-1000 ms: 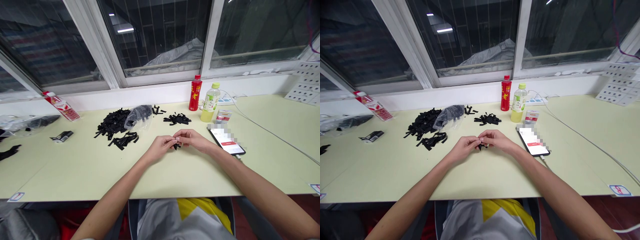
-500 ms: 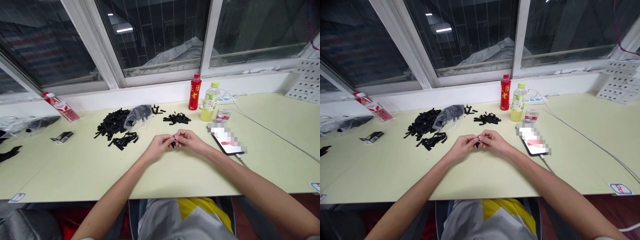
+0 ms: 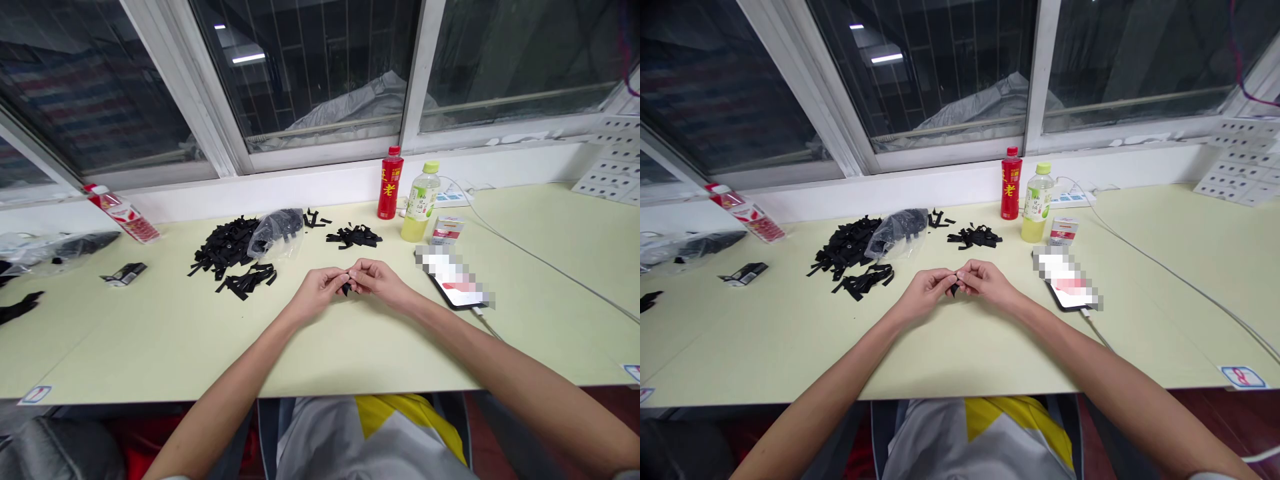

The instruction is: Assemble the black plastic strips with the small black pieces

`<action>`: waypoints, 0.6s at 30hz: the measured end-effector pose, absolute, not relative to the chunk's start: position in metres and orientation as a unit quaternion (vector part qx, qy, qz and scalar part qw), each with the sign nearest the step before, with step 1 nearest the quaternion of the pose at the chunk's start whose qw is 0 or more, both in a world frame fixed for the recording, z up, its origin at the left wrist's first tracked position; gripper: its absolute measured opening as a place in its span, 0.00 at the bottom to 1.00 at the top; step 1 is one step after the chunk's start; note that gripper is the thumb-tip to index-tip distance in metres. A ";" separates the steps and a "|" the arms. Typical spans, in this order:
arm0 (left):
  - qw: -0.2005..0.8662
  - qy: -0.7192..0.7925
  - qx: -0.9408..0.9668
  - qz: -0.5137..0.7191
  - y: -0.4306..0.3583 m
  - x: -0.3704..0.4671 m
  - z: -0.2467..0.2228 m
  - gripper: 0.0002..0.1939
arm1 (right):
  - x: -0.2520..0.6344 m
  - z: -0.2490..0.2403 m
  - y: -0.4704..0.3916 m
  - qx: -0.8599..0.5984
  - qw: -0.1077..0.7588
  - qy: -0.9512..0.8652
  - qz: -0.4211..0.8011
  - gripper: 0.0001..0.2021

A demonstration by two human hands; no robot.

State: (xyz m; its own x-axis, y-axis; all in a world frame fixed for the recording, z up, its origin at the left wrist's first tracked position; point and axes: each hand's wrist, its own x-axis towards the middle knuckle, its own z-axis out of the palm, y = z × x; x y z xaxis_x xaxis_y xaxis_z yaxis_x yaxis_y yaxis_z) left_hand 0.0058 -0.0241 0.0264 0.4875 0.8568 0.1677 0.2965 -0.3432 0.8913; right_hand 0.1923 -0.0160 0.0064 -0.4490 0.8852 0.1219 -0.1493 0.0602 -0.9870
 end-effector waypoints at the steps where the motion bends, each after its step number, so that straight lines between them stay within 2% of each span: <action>1: 0.423 0.381 0.752 0.332 -0.024 0.006 0.027 0.20 | 0.192 0.007 -0.016 -0.311 0.425 -0.587 0.615 0.21; 8: 0.370 0.314 0.783 0.388 -0.024 0.007 0.031 0.14 | 0.197 0.009 -0.009 -0.329 0.461 -0.558 0.607 0.19; 18: 0.305 0.418 0.767 0.380 -0.016 0.003 0.025 0.16 | 0.203 0.014 -0.008 -0.332 0.439 -0.589 0.591 0.17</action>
